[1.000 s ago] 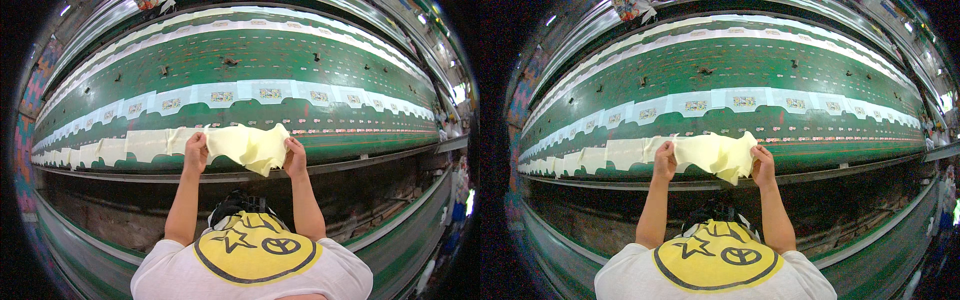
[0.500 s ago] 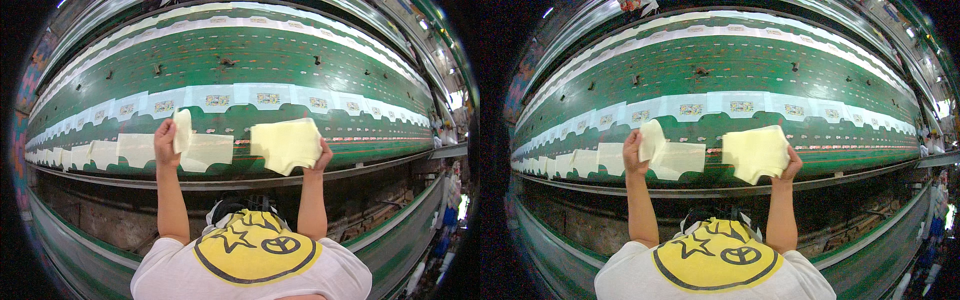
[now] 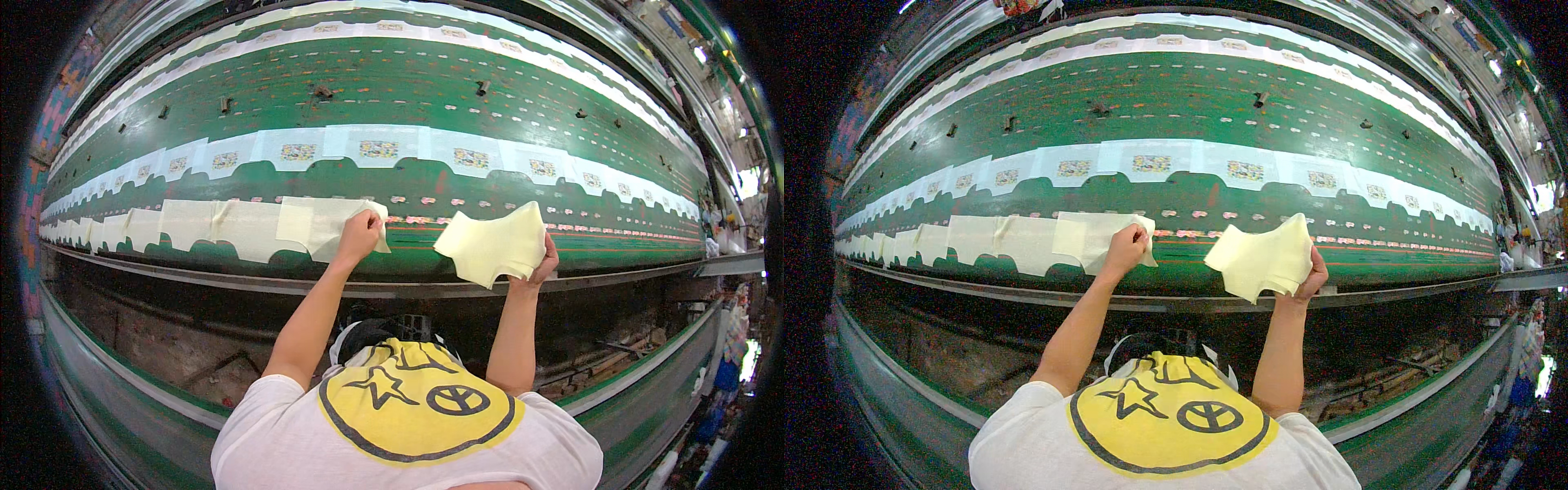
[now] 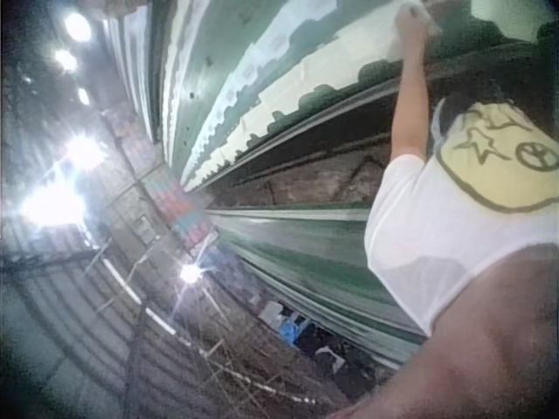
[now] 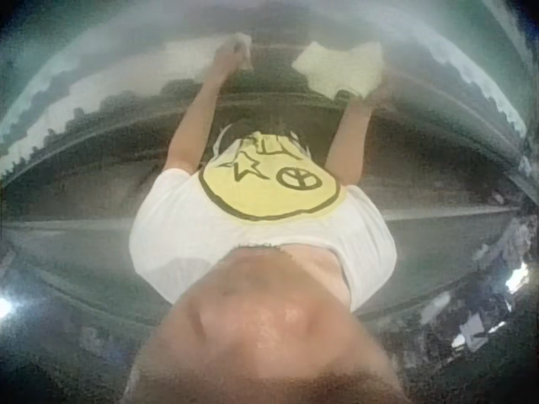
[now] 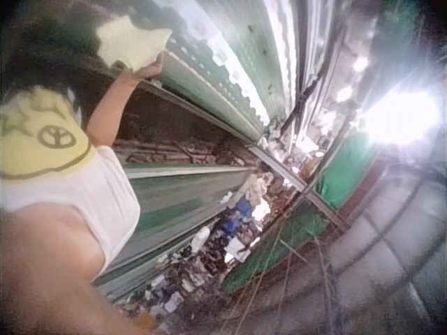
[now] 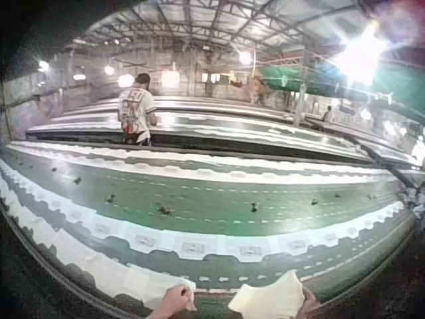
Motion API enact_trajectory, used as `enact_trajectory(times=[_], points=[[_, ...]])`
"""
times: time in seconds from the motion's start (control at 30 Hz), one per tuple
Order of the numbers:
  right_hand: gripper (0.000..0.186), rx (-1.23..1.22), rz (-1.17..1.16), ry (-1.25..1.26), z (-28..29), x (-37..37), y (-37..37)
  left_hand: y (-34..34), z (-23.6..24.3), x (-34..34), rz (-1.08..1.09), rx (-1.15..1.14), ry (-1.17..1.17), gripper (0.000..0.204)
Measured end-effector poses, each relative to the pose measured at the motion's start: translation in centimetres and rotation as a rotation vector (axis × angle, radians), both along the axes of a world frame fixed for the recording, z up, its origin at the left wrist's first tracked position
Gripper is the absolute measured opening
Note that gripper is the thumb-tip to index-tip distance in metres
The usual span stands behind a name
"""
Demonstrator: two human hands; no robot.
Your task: The person repeatedly peels small yellow stickers from a backing sheet and places them onto a green curved surface. The person aligns each sticker in a row and smooths it down before moving to the next one.
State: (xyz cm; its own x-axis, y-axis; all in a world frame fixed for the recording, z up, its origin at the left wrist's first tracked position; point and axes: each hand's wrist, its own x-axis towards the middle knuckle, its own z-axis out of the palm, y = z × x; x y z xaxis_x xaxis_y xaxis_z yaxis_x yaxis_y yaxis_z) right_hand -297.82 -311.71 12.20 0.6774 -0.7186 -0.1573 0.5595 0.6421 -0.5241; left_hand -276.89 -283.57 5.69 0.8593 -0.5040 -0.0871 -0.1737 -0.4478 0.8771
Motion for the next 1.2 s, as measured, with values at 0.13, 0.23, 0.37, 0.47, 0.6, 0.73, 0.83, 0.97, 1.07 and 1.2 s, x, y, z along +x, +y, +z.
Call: enact_trajectory(times=[0.13, 0.23, 0.37, 0.47, 0.6, 0.73, 0.83, 0.97, 1.07, 1.2], points=[[0.037, 0.076, 0.052, 0.046, 2.3, -2.1, -2.9, -3.4, -1.1, -2.8, 0.051, 0.045, -0.067, 0.017], [0.038, 0.071, 0.046, 0.046, 2.4, -3.7, -5.5, -5.0, -1.7, -4.1, 0.085, 0.089, -0.131, 0.02], [0.039, -0.009, 0.115, 0.073, 6.2, -4.5, -8.4, -5.2, -1.7, -5.4, 0.145, 0.052, -0.12, 0.021], [0.039, -0.125, 0.162, 0.081, 8.8, -3.8, -10.8, -3.8, -0.3, -6.2, 0.129, 0.078, -0.136, 0.019], [0.036, -0.255, 0.264, 0.296, 8.0, -0.8, -10.6, -2.6, 0.3, -6.9, 0.19, 0.072, 0.007, 0.017], [0.027, -0.227, 0.492, 0.597, 3.2, 4.7, -3.5, -2.5, 1.2, -7.5, 0.185, 0.059, 0.059, 0.017], [0.023, -0.778, 0.591, 0.583, -5.2, 7.9, 2.5, -3.0, 1.0, -7.3, 0.134, 0.063, 0.081, 0.017], [0.033, -1.484, 0.798, 0.793, -6.8, 8.4, 6.9, -2.3, 1.0, -7.0, 0.094, 0.029, 0.121, 0.018], [0.032, -1.352, 0.661, 0.822, -7.2, 8.0, 5.3, -1.6, 1.4, -6.3, 0.095, 0.024, 0.163, 0.016], [0.025, -1.087, 0.659, 0.845, -6.1, 7.3, 2.0, -1.6, 0.0, -5.4, 0.131, -0.031, 0.233, 0.015]])
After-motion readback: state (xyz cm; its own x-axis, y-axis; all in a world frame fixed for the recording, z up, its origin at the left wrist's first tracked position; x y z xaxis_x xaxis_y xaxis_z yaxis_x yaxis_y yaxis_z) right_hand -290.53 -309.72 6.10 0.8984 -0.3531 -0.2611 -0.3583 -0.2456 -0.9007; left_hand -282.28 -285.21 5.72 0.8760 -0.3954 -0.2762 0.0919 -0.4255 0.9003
